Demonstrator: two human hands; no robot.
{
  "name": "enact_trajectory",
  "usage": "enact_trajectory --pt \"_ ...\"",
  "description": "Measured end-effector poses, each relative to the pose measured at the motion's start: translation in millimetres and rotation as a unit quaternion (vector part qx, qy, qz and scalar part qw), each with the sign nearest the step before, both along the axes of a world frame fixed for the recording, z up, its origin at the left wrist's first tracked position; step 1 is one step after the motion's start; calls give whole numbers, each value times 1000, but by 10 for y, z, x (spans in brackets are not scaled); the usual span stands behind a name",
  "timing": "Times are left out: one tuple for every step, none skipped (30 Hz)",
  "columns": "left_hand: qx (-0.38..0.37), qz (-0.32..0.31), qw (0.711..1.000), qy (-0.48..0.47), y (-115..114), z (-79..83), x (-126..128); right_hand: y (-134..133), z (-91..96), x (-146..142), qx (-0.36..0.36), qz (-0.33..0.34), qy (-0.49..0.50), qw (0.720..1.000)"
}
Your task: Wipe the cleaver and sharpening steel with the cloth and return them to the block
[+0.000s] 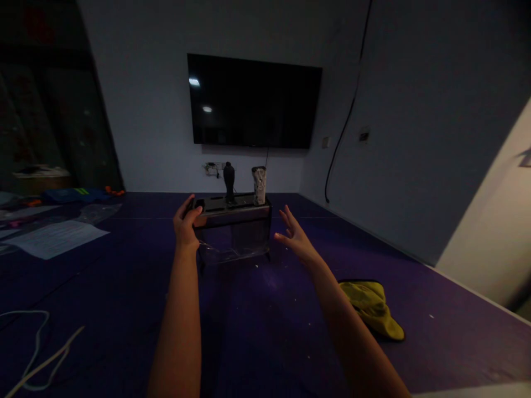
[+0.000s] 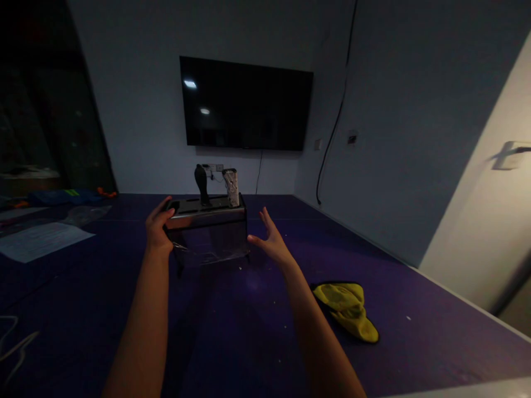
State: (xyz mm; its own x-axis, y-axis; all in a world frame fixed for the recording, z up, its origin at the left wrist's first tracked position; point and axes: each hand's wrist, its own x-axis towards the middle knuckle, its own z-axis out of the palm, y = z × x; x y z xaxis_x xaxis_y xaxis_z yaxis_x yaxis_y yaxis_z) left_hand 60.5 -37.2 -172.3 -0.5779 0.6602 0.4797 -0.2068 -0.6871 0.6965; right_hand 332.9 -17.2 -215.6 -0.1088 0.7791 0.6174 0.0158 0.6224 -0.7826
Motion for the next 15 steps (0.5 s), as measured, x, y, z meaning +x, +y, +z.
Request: enact_trajectory --pt "7 -17 1000 6 -24 18 42 13 84 -44 -2 34 7 999" --pt "12 -30 999 16 -44 32 84 24 145 -79 -8 66 15 998" --pt "15 -41 999 27 -59 42 125 34 184 -108 -17 94 25 995" --pt "16 -50 998 41 -69 47 164 45 201 -129 -28 116 37 992" --pt "16 -56 997 56 -73 47 199 57 200 -145 -39 130 51 989" --pt "16 -60 996 71 -70 42 230 70 187 -156 -43 133 69 988" --pt "19 -60 994 86 -60 33 257 84 167 -164 -41 128 91 987" --pt "24 -53 993 104 -45 20 279 98 145 -170 -31 117 114 986" --pt "34 -39 991 125 -24 6 297 113 125 -174 -19 105 136 985" --pt "46 -16 988 150 -2 -9 310 128 109 -175 -9 93 153 984" --pt "59 16 982 178 19 -21 318 142 98 -174 -4 82 166 983" --pt "70 53 974 207 36 -28 321 157 91 -170 -1 72 175 982" --pt "77 91 964 236 45 -30 320 174 88 -161 0 60 181 982" --pt "78 125 954 262 46 -25 314 194 86 -146 3 46 189 981" --pt "75 149 945 282 37 -13 304 218 83 -125 8 30 198 980"
